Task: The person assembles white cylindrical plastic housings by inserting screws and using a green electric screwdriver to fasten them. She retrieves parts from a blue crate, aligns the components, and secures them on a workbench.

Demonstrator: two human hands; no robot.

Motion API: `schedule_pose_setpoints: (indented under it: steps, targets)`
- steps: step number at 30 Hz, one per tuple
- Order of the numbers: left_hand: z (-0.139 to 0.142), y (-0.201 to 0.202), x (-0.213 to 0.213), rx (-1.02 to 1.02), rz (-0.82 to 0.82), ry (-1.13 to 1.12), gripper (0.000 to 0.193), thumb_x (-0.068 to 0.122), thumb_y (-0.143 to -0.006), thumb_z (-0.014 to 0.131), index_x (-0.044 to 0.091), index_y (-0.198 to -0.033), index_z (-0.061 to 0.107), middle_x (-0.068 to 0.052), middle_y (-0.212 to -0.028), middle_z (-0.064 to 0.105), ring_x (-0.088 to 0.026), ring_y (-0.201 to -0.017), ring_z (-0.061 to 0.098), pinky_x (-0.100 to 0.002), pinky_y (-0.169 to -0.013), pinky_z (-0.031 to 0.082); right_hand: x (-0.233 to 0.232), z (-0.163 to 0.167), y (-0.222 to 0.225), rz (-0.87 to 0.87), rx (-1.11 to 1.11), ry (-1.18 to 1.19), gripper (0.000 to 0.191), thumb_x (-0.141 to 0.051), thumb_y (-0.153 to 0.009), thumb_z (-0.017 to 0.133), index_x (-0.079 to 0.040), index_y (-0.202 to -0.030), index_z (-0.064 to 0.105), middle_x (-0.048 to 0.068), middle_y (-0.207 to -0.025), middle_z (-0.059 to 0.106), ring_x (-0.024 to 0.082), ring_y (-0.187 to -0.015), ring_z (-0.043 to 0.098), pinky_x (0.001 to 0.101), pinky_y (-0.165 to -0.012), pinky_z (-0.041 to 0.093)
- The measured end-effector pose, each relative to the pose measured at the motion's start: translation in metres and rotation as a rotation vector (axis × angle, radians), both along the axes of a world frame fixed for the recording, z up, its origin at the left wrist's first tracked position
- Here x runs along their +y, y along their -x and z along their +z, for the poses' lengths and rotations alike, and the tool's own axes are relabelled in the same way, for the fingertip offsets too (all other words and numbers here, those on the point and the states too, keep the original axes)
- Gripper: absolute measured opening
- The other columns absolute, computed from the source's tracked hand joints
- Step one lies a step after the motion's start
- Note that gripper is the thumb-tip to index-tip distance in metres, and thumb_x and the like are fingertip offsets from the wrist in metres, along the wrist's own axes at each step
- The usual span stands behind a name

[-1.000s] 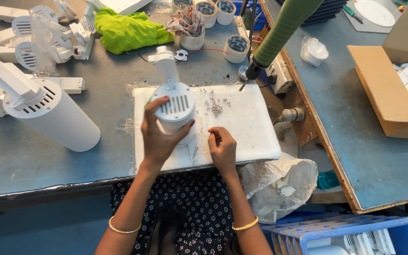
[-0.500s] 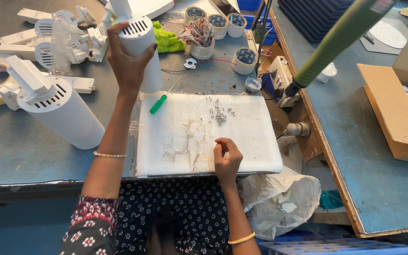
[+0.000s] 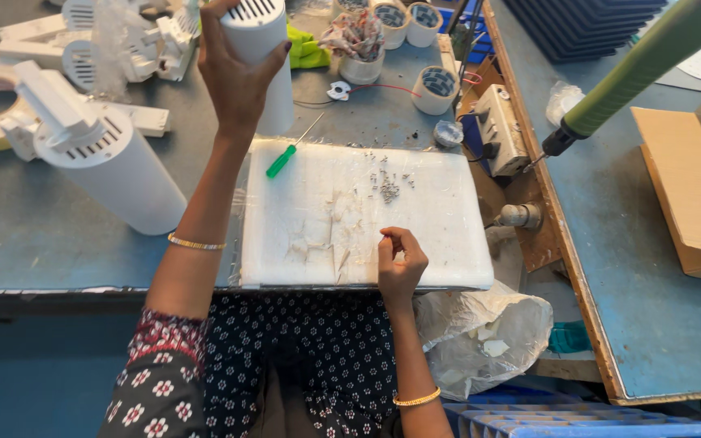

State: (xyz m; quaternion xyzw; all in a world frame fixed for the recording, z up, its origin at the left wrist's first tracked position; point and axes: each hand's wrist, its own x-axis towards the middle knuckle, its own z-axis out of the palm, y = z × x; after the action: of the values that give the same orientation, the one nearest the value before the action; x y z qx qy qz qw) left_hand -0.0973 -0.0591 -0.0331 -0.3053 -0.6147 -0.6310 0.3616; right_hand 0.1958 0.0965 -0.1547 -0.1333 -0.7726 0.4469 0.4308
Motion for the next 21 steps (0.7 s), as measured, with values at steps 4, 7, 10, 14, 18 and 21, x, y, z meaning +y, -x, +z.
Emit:
schedule_pose_setpoints:
  steps: [4, 7, 10, 14, 18, 21]
  targets:
    - [0.003, 0.007, -0.008, -0.045, 0.144, 0.0, 0.068, 0.01, -0.084, 0.099, 0.013, -0.132, 0.051, -0.012, -0.127, 0.065, -0.027, -0.119, 0.069, -0.04, -0.101, 0.06, 0.0, 0.0, -0.001, -0.008, -0.007, -0.009, 0.011, -0.002, -0.089, 0.06, 0.002, -0.094, 0.07, 0.007, -0.074, 0.067, 0.013, -0.067, 0.06, 0.0267, -0.066, 0.049]
    - [0.003, 0.009, -0.013, -0.044, 0.212, 0.013, 0.068, 0.009, -0.082, 0.097, 0.012, -0.132, 0.052, -0.012, -0.126, 0.065, -0.029, -0.117, 0.068, -0.041, -0.1, 0.058, 0.002, -0.002, 0.001, -0.013, -0.005, -0.011, 0.012, -0.002, -0.089, 0.061, 0.002, -0.094, 0.07, 0.007, -0.074, 0.067, 0.012, -0.067, 0.06, 0.0263, -0.066, 0.049]
    - [0.006, 0.012, -0.014, -0.003, 0.274, 0.019, 0.071, 0.011, -0.076, 0.099, 0.013, -0.129, 0.053, -0.011, -0.123, 0.065, -0.032, -0.115, 0.067, -0.043, -0.101, 0.054, 0.002, -0.004, 0.004, 0.001, 0.011, -0.021, 0.012, -0.002, -0.09, 0.061, 0.002, -0.096, 0.07, 0.006, -0.074, 0.067, 0.011, -0.068, 0.06, 0.026, -0.066, 0.049]
    - [0.006, 0.018, -0.015, -0.016, 0.288, 0.044, 0.077, 0.015, -0.074, 0.099, 0.014, -0.134, 0.05, -0.012, -0.131, 0.06, -0.034, -0.123, 0.06, -0.043, -0.107, 0.05, -0.001, -0.007, 0.006, -0.01, -0.006, -0.006, 0.012, -0.003, -0.09, 0.061, 0.002, -0.097, 0.07, 0.005, -0.075, 0.066, 0.01, -0.067, 0.058, 0.0256, -0.065, 0.048]
    - [0.005, 0.018, -0.019, -0.075, 0.276, 0.055, 0.086, 0.016, -0.074, 0.097, 0.016, -0.141, 0.043, -0.015, -0.139, 0.054, -0.036, -0.132, 0.051, -0.048, -0.112, 0.046, -0.007, -0.005, 0.006, -0.011, -0.013, -0.024, 0.013, -0.003, -0.09, 0.061, 0.003, -0.097, 0.07, 0.005, -0.075, 0.065, 0.011, -0.066, 0.054, 0.0259, -0.064, 0.046]
    - [0.016, 0.003, -0.017, -0.325, 0.539, 0.293, 0.1, 0.024, -0.068, 0.095, 0.012, -0.148, 0.035, -0.032, -0.146, 0.039, -0.051, -0.139, 0.036, -0.063, -0.104, 0.034, -0.011, -0.002, 0.005, 0.005, -0.022, -0.029, 0.013, -0.002, -0.09, 0.06, 0.004, -0.096, 0.07, 0.005, -0.075, 0.065, 0.01, -0.066, 0.055, 0.0257, -0.064, 0.046]
